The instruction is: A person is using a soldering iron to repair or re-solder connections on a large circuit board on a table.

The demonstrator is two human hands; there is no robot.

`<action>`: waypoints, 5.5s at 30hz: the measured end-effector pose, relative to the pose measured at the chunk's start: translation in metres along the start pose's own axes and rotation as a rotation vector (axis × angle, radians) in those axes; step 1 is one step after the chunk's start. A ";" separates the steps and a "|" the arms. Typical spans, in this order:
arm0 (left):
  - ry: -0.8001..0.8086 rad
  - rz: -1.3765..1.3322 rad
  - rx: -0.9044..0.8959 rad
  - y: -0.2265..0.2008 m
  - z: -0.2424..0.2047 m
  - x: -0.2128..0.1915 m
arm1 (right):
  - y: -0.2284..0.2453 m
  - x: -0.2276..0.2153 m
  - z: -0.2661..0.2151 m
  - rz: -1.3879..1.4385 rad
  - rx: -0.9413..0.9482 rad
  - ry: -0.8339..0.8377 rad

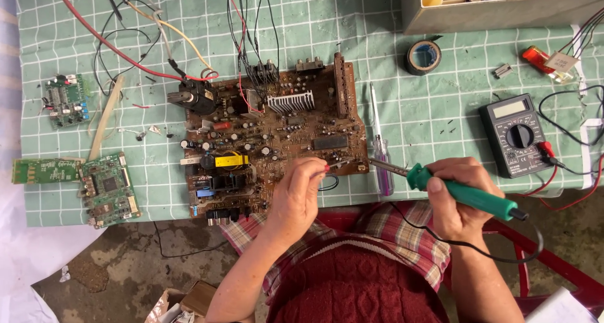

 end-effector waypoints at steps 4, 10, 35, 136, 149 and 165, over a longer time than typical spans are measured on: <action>0.016 -0.001 0.063 -0.014 -0.002 0.003 | 0.012 0.006 -0.005 -0.081 -0.112 0.056; 0.043 0.003 0.024 -0.014 0.001 0.000 | 0.011 -0.001 -0.014 -0.111 -0.093 0.013; -0.028 -0.106 -0.037 -0.022 0.013 0.003 | -0.007 -0.001 -0.006 -0.005 -0.121 0.020; -0.366 -0.324 -0.123 -0.018 -0.010 -0.062 | -0.038 -0.016 -0.025 0.086 0.185 -0.137; -0.309 -0.411 -0.334 0.006 -0.078 -0.083 | 0.028 0.033 -0.033 0.195 0.075 0.141; -0.124 -0.305 -0.260 0.015 -0.071 -0.078 | 0.021 0.076 -0.015 0.155 -0.091 -0.019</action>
Point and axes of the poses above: each hand's wrist, its own z-axis towards the middle knuckle, its own x-axis out of the palm, y = z × x, the point moved 5 cm from there along z, towards the middle knuckle, and after that the axes turned 2 degrees about y, right-handed, at the moved point
